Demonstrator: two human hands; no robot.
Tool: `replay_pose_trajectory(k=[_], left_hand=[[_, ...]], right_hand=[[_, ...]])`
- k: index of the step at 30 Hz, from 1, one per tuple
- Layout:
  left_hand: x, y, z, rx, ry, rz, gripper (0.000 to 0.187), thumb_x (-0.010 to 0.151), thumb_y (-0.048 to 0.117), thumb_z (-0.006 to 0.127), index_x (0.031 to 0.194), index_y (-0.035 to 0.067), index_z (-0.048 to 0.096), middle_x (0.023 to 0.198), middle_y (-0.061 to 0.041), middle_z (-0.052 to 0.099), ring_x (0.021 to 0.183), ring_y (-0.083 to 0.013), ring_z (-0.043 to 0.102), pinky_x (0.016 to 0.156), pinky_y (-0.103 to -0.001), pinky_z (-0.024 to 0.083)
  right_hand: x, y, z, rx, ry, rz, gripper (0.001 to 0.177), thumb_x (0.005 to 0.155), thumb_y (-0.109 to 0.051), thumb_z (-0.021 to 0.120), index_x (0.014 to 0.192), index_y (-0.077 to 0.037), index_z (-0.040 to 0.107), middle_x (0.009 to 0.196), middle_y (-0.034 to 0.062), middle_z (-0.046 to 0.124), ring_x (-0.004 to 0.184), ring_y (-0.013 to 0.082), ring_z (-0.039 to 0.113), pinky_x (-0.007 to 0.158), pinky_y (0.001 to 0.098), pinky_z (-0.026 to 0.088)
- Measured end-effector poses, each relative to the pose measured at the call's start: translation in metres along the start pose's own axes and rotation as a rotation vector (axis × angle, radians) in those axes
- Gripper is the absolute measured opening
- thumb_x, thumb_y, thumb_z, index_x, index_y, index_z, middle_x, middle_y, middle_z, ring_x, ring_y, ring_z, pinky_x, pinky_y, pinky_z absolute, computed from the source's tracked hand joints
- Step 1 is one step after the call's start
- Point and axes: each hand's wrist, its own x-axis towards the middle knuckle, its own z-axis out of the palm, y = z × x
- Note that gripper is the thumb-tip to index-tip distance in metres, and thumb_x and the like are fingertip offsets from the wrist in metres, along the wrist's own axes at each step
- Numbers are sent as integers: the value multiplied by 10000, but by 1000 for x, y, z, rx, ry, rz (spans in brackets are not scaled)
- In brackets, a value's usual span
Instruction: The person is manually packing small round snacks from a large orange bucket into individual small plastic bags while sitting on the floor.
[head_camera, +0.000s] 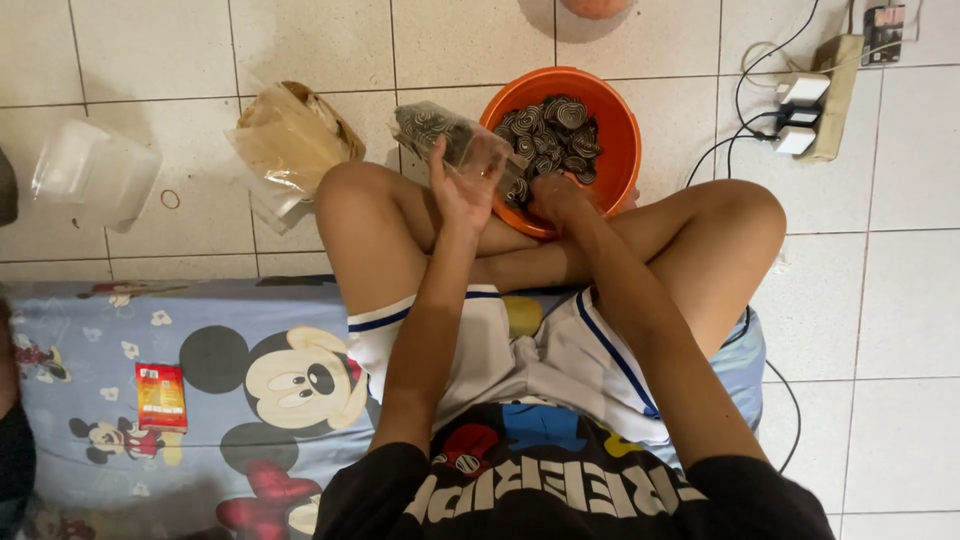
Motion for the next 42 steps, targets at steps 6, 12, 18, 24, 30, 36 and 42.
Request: replay_pose_trajectory(k=[6,12,18,24,30,36,42], left_hand=[[12,4,7,-12,28,18,416,729,331,747,997,65,572,952,-129,619,840,-278,624,775,-491,544],[26,4,-2,-46,33,14,446,733,343,744,1033,57,578,998,-149,611,879,-289,612,802,-499,534],[21,1,10,-30,83,12,454,738,323,739,1041,49,541,990,-143,584,889,-275,591,800,-491,529],[27,-4,-1,-6,72,14,503,734,336,756,1069,37,530,1023,-158,579,918,-297,588,836,-516,515],[24,-8,-1,-7,52,1,521,732,347,759,1070,48,499,1033,-135,563,936,-278,585,839,-497,518],[-1,-3,16,-13,16,-19,477,747,334,750,1047,45,517,1026,-126,578,931,-271,602,847,-504,511],[10,-11,-11,-27,-32,-12,452,776,404,714,1028,56,573,974,-112,657,881,-259,649,825,-477,521]], right_hand=[[-3,27,-16,279,73,103,410,795,-353,591,964,7,688,963,208,659,987,374,607,809,461,501],[-67,-11,-91,251,-84,148,505,704,-456,670,942,-12,692,1004,202,659,1011,370,600,830,482,511],[63,31,82,-14,101,101,253,817,-213,555,885,-2,676,873,153,667,896,327,652,720,445,546],[16,3,35,99,149,117,218,815,-105,506,840,42,665,821,194,648,829,378,647,674,474,546],[24,14,51,-128,157,-81,206,785,-14,503,836,39,696,822,177,692,875,332,667,747,390,537],[69,35,74,-200,194,-32,189,753,-60,543,822,-19,714,799,122,702,847,261,683,730,376,547],[120,58,99,-365,90,-69,191,761,-114,573,878,-42,707,842,102,690,887,279,655,700,427,543]])
